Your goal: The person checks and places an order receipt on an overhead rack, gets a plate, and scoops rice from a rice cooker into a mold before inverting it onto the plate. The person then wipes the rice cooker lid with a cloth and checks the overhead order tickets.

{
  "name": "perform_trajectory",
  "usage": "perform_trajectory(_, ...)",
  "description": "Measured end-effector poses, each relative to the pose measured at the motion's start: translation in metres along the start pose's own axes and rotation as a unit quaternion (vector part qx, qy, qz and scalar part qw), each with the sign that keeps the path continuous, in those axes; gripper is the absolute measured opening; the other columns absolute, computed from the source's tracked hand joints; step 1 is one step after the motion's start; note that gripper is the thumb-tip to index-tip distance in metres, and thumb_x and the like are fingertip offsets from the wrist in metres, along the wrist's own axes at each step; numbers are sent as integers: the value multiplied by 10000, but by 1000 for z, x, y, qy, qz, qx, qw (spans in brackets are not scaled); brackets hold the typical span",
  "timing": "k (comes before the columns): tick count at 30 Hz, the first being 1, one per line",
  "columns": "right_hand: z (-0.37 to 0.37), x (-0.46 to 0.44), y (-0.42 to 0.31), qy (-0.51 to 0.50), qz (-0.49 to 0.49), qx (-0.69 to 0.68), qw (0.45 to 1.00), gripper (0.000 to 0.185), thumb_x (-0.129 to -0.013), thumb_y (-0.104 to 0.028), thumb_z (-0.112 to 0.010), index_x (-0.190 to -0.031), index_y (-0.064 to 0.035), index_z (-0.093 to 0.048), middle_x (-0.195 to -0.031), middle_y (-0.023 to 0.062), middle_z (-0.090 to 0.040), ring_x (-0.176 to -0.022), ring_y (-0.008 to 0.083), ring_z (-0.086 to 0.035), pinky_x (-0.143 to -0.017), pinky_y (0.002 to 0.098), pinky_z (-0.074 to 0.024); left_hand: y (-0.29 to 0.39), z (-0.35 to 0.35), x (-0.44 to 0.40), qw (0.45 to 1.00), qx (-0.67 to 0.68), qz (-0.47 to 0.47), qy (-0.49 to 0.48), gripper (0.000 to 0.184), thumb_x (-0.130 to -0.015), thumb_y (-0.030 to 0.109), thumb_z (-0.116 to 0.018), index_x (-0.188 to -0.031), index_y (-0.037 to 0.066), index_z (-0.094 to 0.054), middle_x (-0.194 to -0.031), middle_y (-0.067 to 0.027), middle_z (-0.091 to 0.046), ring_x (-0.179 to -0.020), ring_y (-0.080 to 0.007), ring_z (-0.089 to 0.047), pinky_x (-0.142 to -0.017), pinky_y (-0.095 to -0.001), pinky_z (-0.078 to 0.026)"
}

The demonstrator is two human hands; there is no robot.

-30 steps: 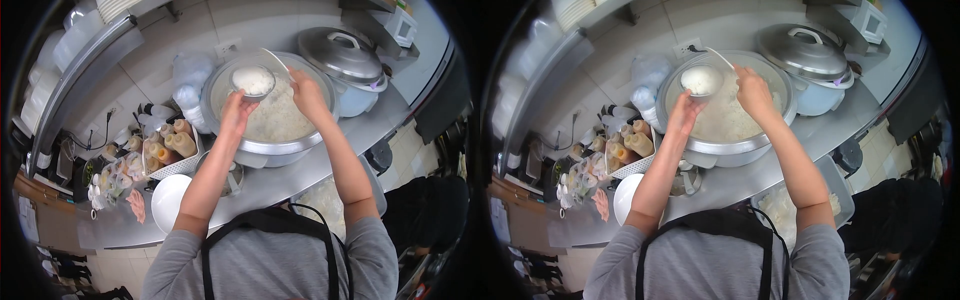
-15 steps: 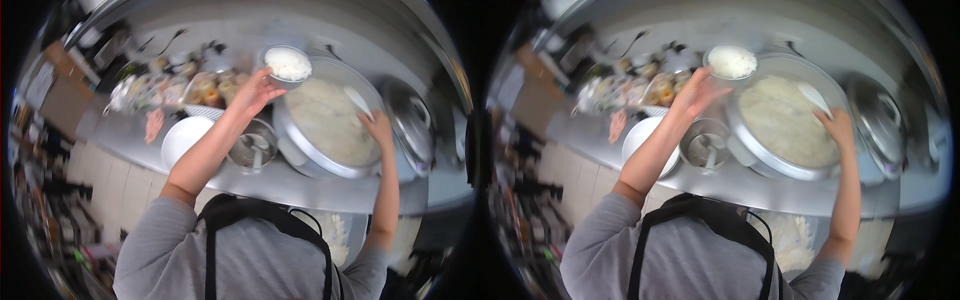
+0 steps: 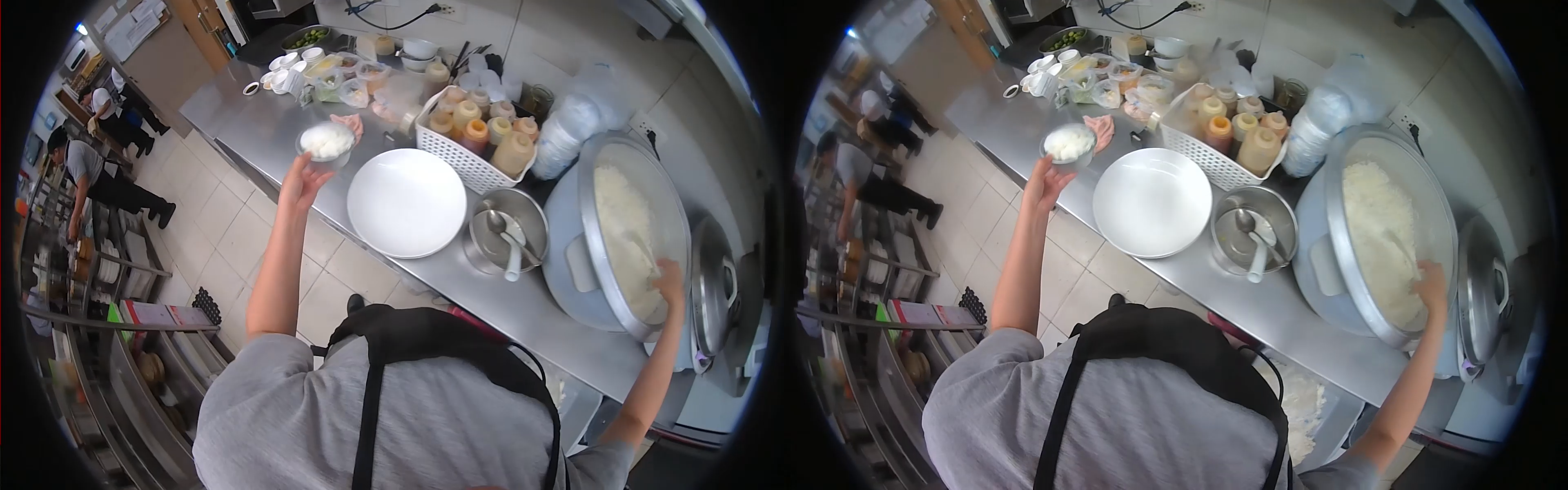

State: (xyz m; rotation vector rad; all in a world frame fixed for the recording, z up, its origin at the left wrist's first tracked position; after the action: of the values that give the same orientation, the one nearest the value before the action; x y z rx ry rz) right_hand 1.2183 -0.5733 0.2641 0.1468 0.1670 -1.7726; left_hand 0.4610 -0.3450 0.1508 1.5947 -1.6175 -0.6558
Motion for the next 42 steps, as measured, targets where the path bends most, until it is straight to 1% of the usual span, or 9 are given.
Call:
perform_trajectory(4,36,-14,-39,0,-206,-32,978,406,-689,-101,-625,-1064,26,-535,-845,141,-610,-724,227,-594,-645,293,-461,-22,95,-12,997,-7,64,31,402,-824,181,-525,-1128,-39,-382,-1076,-203,-514,-993,-297,-530,-794,-406,-485)
perform_trajectory(8,59,-15,-245,186,-85,-392,897,343,-865,-212,-503,-1149,-20,-511,-821,20,-569,-694,77,-515,-622,235,-430,-55,127,-23,988,-30,154,11,337,-820,180,-538,-1055,-40,-439,-985,-170,-551,-886,-260,-569,-729,-358,-509)
perform_trajectory(12,-27,-27,-443,60,-97,-455,883,385,-857,-198,-517,-1239,-189,-468,-693,-8,-523,-615,74,-465,-563,226,-410,-67,155,-43,978,-85,175,-71,334,-810,205,-589,-1018,-27,-467,-981,-157,-553,-879,-251,-580,-783,-351,-501)
perform_trajectory(17,-155,-23,-607,-44,42,-458,887,352,-882,-154,-436,-1231,-190,-470,-730,75,-543,-655,128,-497,-639,276,-443,-15,165,-43,960,-220,172,-31,456,-799,237,-615,-1105,-65,-461,-1015,-154,-552,-944,-210,-551,-800,-322,-477)
perform_trajectory(20,-185,-23,-669,-54,95,-342,933,344,-856,-107,-422,-1194,-122,-484,-840,200,-575,-757,343,-566,-693,403,-451,3,147,-65,940,-315,130,-34,594,-767,296,-647,-1163,-83,-419,-1059,-168,-536,-973,-201,-537,-809,-311,-462)
perform_trajectory(28,-205,-13,-730,-103,166,-204,959,577,-719,0,-443,-1281,-98,-358,-790,166,-538,-627,330,-578,-550,410,-474,-34,115,-143,720,-635,112,-256,493,-586,370,-740,-732,-83,-611,-593,-150,-596,-488,-201,-598,-481,-285,-486)
perform_trajectory(32,-208,-16,-736,-157,163,-188,956,514,-754,-46,-447,-1258,-36,-345,-854,192,-564,-710,313,-591,-583,407,-481,-40,99,-155,635,-694,176,-289,487,-586,371,-743,-728,-77,-612,-627,-156,-610,-487,-211,-609,-460,-292,-494)
perform_trajectory(34,-207,-18,-738,-166,167,-191,953,515,-747,-43,-448,-1249,6,-337,-808,197,-572,-701,313,-591,-582,411,-480,-48,90,-155,505,-771,188,-338,454,-590,352,-750,-706,-65,-615,-629,-150,-614,-498,-207,-617,-461,-287,-500)
perform_trajectory(42,-216,-26,-743,-198,172,-208,943,611,-685,-3,-454,-1279,9,-312,-750,229,-564,-646,349,-588,-582,424,-476,-46,84,-154,508,-788,195,-290,415,-583,303,-770,-711,-60,-615,-624,-147,-617,-490,-207,-615,-468,-292,-503)
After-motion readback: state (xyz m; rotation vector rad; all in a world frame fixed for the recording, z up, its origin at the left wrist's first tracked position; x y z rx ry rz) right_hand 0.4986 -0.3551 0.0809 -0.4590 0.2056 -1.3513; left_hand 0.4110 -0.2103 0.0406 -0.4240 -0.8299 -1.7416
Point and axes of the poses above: each hand's wrist, its own x-axis away from the middle knuckle, its own z-axis out of the back of the hand, y = z × x, the point moved 7 cm from there along -x, towards the middle knuckle
